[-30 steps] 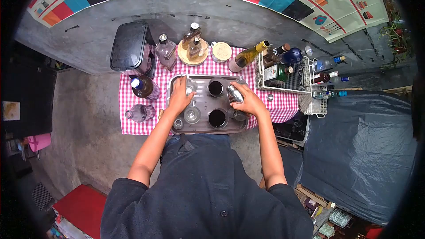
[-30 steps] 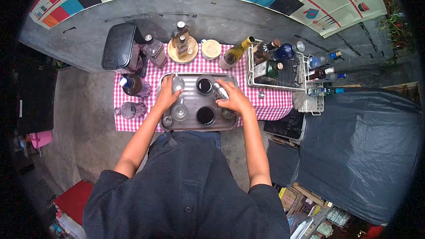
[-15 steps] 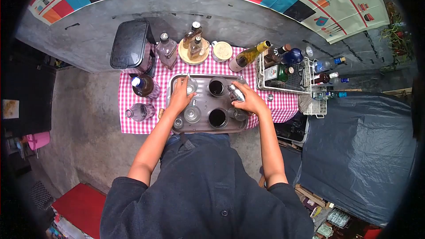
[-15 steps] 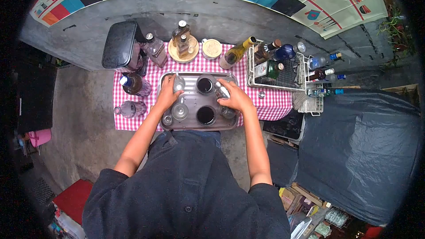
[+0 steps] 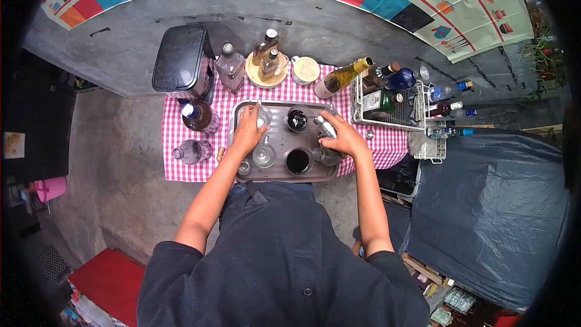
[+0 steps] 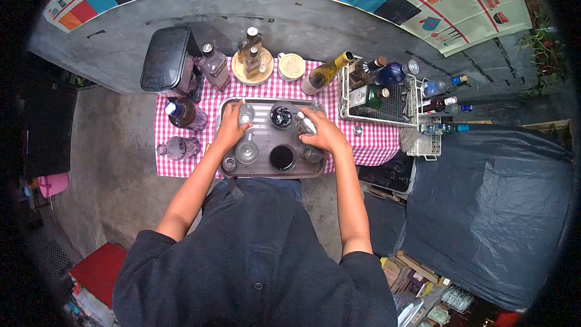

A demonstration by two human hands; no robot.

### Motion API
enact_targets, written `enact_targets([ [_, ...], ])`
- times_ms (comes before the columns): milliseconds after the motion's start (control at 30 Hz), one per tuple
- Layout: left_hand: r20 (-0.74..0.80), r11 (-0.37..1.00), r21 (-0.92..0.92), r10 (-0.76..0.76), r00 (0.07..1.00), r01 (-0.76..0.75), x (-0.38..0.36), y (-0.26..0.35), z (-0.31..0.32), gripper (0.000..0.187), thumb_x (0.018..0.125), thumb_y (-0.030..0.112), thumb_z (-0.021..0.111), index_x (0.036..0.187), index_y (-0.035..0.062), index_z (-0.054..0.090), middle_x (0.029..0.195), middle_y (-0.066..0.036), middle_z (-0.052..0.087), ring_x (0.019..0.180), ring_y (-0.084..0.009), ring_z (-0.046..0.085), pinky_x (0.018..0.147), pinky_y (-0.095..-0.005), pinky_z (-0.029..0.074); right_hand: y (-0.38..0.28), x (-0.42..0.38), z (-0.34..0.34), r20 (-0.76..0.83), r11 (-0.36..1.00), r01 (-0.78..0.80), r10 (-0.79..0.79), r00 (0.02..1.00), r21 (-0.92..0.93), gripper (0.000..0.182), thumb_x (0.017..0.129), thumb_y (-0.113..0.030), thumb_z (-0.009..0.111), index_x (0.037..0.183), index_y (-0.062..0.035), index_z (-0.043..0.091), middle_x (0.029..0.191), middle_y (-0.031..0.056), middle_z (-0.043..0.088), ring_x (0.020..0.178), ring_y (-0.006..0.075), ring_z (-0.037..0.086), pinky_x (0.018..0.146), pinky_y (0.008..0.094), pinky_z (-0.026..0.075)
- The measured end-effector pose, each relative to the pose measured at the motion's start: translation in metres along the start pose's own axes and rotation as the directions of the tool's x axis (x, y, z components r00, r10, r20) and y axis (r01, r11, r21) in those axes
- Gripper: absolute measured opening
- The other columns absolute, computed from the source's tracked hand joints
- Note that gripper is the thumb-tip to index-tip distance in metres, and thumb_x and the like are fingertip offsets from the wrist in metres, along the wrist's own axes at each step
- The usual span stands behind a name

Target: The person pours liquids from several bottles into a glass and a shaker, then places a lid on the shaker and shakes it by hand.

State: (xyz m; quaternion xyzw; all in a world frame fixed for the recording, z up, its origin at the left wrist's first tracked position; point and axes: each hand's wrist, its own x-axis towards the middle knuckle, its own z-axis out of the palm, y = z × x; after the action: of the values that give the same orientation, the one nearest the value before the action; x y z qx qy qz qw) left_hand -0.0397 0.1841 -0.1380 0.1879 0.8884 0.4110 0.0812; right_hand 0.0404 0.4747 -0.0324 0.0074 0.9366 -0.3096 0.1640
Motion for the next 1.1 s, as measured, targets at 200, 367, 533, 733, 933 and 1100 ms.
enact_targets([
  [200,0.008,0.999,-0.034,-0.013,1.000,0.013,0.000,-0.001,0.000,0.079,0.075,0.014,0.081,0.141,-0.0031,0.040,0.132,-0.022,0.045,0.125,-0.0407,0.045,0.105,-0.0429,0.039,-0.003,-0.003,-0.001,0.001,1.000,-0.012,0.012,1.000,0.004,0.083,0.069,-0.023,0.080,0.144,-0.0184,0.045,0.129,0.0207,0.056,0.116,0.0376,0.057,0.099,0.0417,0.046],
  [367,-0.005,1.000,-0.002,0.010,1.000,-0.010,0.000,-0.006,0.004,0.079,0.077,0.015,0.080,0.142,-0.0016,0.038,0.131,-0.021,0.044,0.120,-0.0403,0.047,0.101,-0.0449,0.042,0.007,-0.003,0.002,-0.040,0.997,0.072,-0.072,0.997,-0.008,0.084,0.068,-0.023,0.080,0.144,-0.0172,0.045,0.127,0.0211,0.057,0.115,0.0379,0.057,0.098,0.0413,0.046],
  [533,-0.006,1.000,-0.012,0.011,1.000,-0.011,0.000,-0.005,0.004,0.080,0.076,0.015,0.080,0.142,-0.0022,0.038,0.131,-0.022,0.045,0.120,-0.0408,0.047,0.102,-0.0447,0.041,0.006,-0.002,-0.001,0.026,1.000,-0.016,0.016,1.000,0.003,0.084,0.068,-0.023,0.080,0.144,-0.0156,0.045,0.131,0.0210,0.055,0.117,0.0382,0.056,0.100,0.0412,0.045],
  [733,-0.017,1.000,-0.015,0.014,1.000,-0.014,0.000,-0.007,0.005,0.080,0.076,0.015,0.081,0.142,-0.0027,0.039,0.131,-0.023,0.045,0.120,-0.0412,0.047,0.102,-0.0444,0.041,0.013,-0.001,0.003,0.003,0.999,-0.001,0.001,1.000,-0.037,0.084,0.070,-0.025,0.081,0.145,-0.0193,0.045,0.129,0.0227,0.055,0.117,0.0380,0.057,0.098,0.0422,0.047],
  [933,-0.023,0.999,-0.013,0.030,0.999,-0.030,0.000,-0.006,0.005,0.080,0.076,0.015,0.081,0.142,-0.0028,0.039,0.131,-0.023,0.045,0.119,-0.0411,0.047,0.101,-0.0446,0.041,0.015,0.000,0.008,0.029,0.999,-0.014,0.015,0.999,-0.045,0.085,0.070,-0.026,0.081,0.146,-0.0200,0.043,0.125,0.0224,0.056,0.115,0.0393,0.057,0.098,0.0424,0.047],
  [1100,-0.018,0.999,-0.022,0.027,0.999,-0.027,-0.001,-0.006,0.004,0.081,0.076,0.014,0.080,0.143,-0.0024,0.038,0.129,-0.022,0.045,0.118,-0.0411,0.048,0.101,-0.0450,0.042,0.028,0.001,0.018,-0.015,0.996,0.071,-0.072,0.997,-0.059,0.085,0.070,-0.025,0.081,0.146,-0.0203,0.043,0.125,0.0226,0.057,0.114,0.0397,0.058,0.097,0.0429,0.047],
])
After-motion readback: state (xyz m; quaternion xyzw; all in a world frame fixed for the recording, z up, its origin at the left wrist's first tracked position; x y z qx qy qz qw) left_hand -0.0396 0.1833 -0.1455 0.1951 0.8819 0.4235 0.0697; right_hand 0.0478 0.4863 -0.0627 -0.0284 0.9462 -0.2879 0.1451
